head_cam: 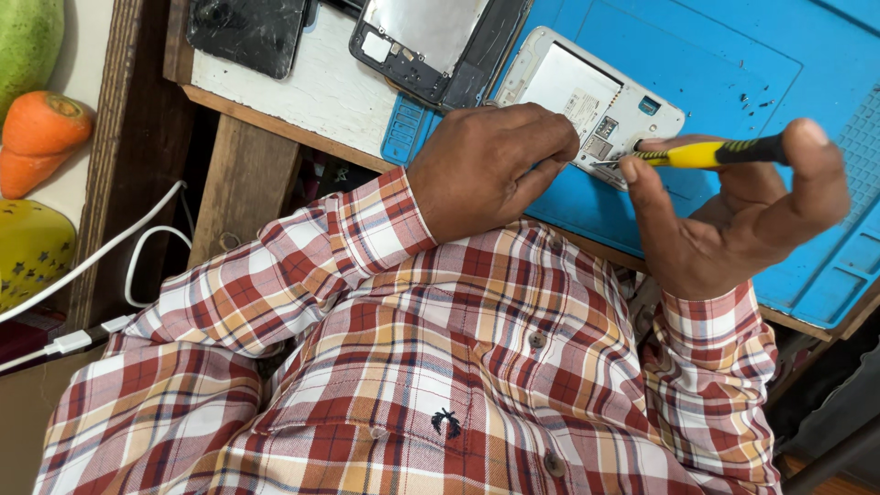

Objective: The person uses a screwdriver to repeatedly loosen and tighten a screw on the back of a white mobile phone. The person holds the phone steady with the left hand while turning the screwdriver with the right hand.

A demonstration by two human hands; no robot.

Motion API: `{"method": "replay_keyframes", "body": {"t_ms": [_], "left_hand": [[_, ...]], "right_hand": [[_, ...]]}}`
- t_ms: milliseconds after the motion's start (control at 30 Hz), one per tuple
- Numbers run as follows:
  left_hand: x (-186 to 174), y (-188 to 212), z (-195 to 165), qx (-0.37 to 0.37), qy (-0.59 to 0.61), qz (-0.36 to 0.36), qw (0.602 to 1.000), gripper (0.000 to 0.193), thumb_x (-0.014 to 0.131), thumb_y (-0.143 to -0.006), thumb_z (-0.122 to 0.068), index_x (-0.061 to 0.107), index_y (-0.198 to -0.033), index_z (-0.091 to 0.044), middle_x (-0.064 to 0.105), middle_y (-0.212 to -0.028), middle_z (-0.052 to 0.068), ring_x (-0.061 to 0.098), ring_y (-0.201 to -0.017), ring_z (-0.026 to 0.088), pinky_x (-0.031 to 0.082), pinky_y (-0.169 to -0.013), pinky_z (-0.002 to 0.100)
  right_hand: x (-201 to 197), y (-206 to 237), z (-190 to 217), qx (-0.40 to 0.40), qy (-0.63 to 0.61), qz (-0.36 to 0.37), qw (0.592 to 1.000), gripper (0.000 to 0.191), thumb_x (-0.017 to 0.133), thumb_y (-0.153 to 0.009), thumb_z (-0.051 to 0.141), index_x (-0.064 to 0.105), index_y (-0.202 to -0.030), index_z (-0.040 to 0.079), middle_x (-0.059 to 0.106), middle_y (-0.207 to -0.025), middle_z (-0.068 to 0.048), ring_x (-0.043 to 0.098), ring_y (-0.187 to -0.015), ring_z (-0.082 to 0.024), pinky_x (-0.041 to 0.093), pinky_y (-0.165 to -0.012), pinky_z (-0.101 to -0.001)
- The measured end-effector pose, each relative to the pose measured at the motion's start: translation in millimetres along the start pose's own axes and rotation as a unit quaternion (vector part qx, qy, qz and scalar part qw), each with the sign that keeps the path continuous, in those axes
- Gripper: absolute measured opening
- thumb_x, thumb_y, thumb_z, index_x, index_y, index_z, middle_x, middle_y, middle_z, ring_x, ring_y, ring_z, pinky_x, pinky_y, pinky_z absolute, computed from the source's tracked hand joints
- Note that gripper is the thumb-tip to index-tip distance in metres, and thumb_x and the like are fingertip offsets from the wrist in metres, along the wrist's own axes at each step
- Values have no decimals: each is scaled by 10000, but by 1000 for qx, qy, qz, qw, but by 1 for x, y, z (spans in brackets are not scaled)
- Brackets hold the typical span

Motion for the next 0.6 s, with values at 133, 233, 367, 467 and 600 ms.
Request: {"method": "replay_keyframes", "body": {"t_ms": [133, 233, 367, 467, 600], "left_hand": [[-1, 1, 0, 1, 1, -6, 1000, 111, 714, -1019, -118, 639, -1094, -85, 706, -989, 77, 724, -836, 244, 587, -716, 385], [0, 1, 0, -1, 4, -7, 1000, 114, 715, -1022, -117, 638, -1099, -83, 708, -989, 74, 724, -831, 237, 585, -713, 384], [0, 0, 0, 1, 2, 0, 1000, 115, 717, -1024, -114, 631, -1094, -85, 701, -983, 75, 722, -842, 242, 581, -729, 394], [0, 1, 0, -9, -1, 6, 1000, 106, 718, -1015, -112, 636, -1080, -90, 701, -974, 75, 721, -835, 248, 580, -726, 394], [-1, 1, 0, -2, 1, -7, 1000, 116, 720, -1018, -121, 640, -1094, -86, 705, -989, 77, 722, -845, 256, 578, -730, 400]], "right_hand": [[1, -5, 4, 9, -28, 13, 999, 973, 704, -1052, -146, 42, -1633, 267, 669, -1298, -220, 732, -1154, -314, 598, -998, -404], [-1, -9, 7, 2, 15, 21, 1000, 1000, 734, -1018, -143, 45, -1632, 240, 637, -1266, -263, 766, -1094, -318, 613, -879, -344], [0, -15, 11, -44, 27, -2, 999, 1041, 784, -943, -153, 73, -1600, 230, 568, -1185, -280, 750, -1009, -354, 646, -838, -353], [1, -14, 7, -16, -14, 9, 1000, 1037, 759, -1015, -136, 55, -1665, 260, 651, -1249, -165, 757, -1096, -336, 636, -955, -391], [1, -10, 8, -18, 0, 17, 1000, 1039, 737, -1027, -187, 36, -1654, 254, 597, -1299, -233, 757, -1115, -349, 670, -978, -396]]}}
Point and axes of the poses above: each hand's wrist, its own y-axis away from the middle knuckle, its own x-axis out of the palm, z = x × y, the point moved 7 cm from there along -y, towards the middle knuckle
